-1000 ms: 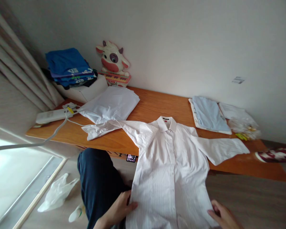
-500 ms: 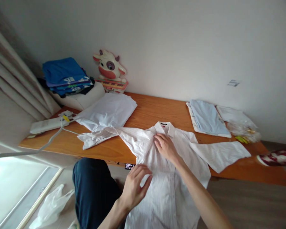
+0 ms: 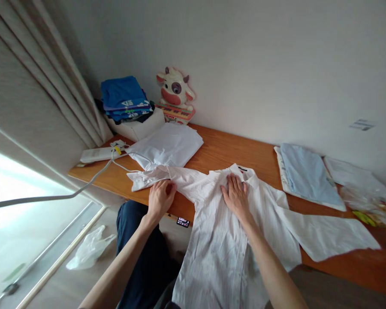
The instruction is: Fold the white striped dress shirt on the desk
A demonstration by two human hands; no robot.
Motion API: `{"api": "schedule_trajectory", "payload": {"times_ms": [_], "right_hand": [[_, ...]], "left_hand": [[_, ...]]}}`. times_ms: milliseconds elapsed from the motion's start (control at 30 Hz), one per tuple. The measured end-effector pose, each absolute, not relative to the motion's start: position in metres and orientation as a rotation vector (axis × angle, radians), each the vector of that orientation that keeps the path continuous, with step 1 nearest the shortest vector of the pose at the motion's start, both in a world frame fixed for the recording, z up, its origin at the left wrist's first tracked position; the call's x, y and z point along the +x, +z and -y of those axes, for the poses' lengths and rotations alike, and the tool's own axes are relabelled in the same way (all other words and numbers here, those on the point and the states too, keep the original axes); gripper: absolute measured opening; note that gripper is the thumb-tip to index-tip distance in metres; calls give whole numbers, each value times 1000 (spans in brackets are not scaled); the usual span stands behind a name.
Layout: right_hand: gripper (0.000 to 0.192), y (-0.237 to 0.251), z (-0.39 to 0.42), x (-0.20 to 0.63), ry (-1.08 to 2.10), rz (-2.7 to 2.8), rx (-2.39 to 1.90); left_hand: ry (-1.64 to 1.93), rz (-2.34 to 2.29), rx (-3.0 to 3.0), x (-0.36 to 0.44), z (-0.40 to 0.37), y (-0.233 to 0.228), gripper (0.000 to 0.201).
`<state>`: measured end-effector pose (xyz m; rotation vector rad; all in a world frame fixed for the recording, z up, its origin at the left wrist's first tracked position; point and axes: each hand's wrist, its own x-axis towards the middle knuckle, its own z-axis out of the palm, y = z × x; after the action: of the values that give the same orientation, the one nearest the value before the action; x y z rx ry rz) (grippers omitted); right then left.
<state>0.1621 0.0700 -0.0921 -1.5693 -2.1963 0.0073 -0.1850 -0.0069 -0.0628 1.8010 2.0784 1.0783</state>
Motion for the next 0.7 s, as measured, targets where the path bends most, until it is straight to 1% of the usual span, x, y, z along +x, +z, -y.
{"api": "schedule_trajectory", "payload": {"times_ms": [67, 133, 200, 267, 333, 400, 500, 567, 633, 700], "right_hand": [[68, -91, -69, 161, -4, 2189, -1566], [68, -88, -67, 159, -31, 2198, -1577], [67, -86, -66, 158, -68, 2218, -1600], [67, -84, -65, 157, -102, 2231, -1621], [65, -82, -65, 157, -121, 2235, -1630], [63, -81, -64, 157, -127, 2231, -1625], [60, -80, -62, 157, -110, 2220, -1607], [58, -80, -63, 156, -74, 2201, -1602], [56, -77, -65, 155, -3, 2172, -1590], [54, -72, -68, 156, 122, 2100, -1544]], "left_hand": [[1183, -2104, 1669, -196, 6, -62, 32], [1230, -2066, 1593, -200, 1, -60, 47], [1181, -1974, 1600, -197, -9, -57, 63], [1122, -1871, 1628, -190, -23, -53, 69], [1133, -1801, 1631, -185, -39, -50, 67], [1253, -1749, 1569, -183, -55, -47, 59], [1571, -1691, 1328, -181, -72, -38, 40], [1808, -1700, 1178, -171, -73, -28, 32], [2026, -1739, 1152, -148, -63, -16, 37], [2106, -1739, 1336, -113, -42, -4, 46]]}}
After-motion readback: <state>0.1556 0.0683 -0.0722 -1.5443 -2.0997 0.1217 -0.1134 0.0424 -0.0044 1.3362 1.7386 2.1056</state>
